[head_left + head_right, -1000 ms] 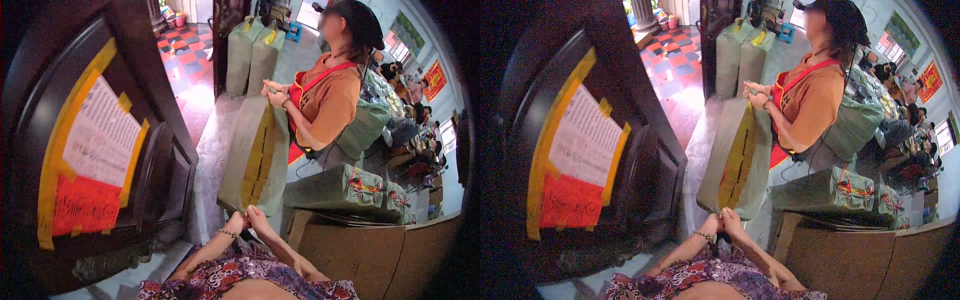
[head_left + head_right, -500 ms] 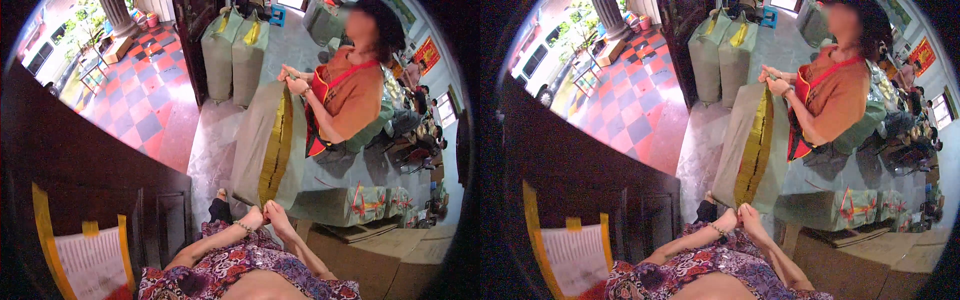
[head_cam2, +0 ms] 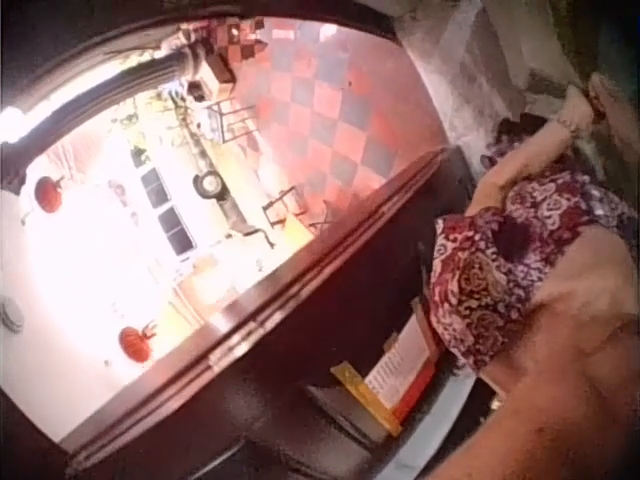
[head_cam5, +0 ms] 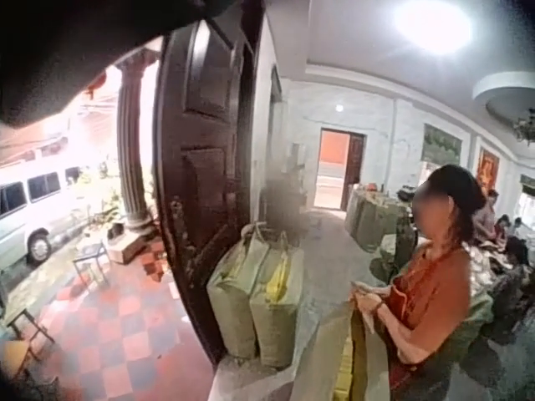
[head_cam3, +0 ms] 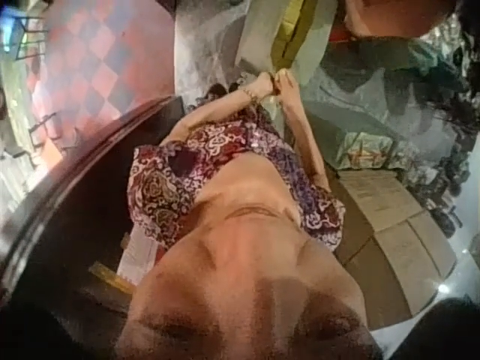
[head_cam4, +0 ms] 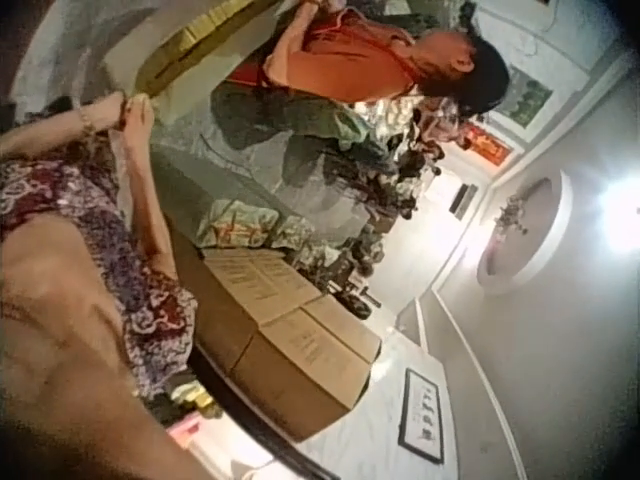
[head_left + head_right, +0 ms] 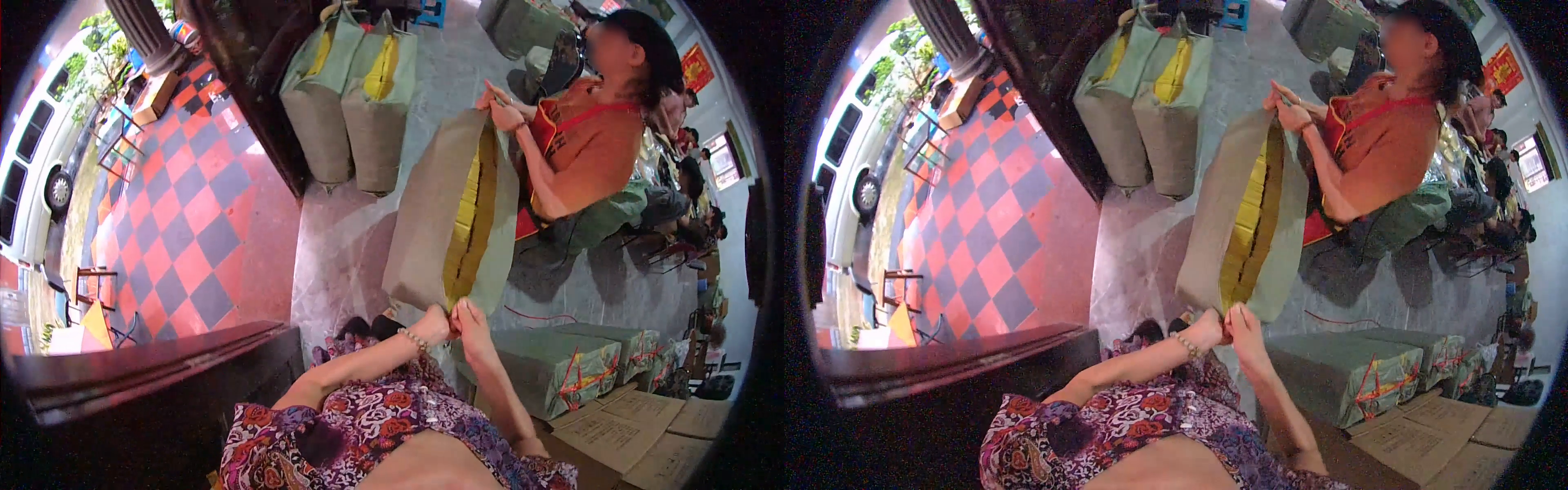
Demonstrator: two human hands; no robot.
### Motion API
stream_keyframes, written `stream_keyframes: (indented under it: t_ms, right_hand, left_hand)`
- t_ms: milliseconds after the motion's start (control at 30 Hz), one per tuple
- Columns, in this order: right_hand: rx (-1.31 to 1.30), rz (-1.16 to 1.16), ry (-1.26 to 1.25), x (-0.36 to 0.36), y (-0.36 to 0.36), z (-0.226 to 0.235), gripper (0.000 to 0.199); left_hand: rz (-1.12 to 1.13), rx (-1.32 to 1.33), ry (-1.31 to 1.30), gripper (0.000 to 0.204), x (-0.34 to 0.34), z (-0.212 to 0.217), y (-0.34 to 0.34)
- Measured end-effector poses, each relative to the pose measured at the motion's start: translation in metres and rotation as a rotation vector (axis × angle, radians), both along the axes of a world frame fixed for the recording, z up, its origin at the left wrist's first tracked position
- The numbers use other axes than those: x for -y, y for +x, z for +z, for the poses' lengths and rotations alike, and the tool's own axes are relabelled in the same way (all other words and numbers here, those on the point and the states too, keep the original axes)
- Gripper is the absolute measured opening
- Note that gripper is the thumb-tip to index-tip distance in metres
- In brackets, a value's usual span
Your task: Packing bundles of yellow paper into large sacks and moving the filled sacks.
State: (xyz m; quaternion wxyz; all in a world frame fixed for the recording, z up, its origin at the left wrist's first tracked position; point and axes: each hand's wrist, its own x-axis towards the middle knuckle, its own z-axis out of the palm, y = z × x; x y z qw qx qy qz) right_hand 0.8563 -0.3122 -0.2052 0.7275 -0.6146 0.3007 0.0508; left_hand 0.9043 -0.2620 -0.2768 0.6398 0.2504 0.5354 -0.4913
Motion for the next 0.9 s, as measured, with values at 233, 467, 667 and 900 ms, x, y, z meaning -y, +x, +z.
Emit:
stream_keyframes:
  t_ms: [233,467,667,900]
  right_hand:
    - [-0.044,0.005,-0.009,0.061,0.112,-0.024,0.031]
    - [-0.167,-0.044,0.050,0.104,0.227,-0.042,0.031]
    - [-0.183,-0.021,-0.003,0.128,0.320,-0.052,0.034]
    - [-0.129,-0.002,-0.120,0.163,0.419,-0.056,0.029]
  left_hand:
    - [0.031,0.076,-0.091,0.018,0.054,-0.026,0.101]
    - [-0.260,0.369,-0.221,0.012,0.079,-0.010,0.230]
    - [-0.018,0.053,-0.608,0.026,0.098,-0.098,0.303]
    - [0.018,0.241,-0.395,0.016,0.140,-0.076,0.410]
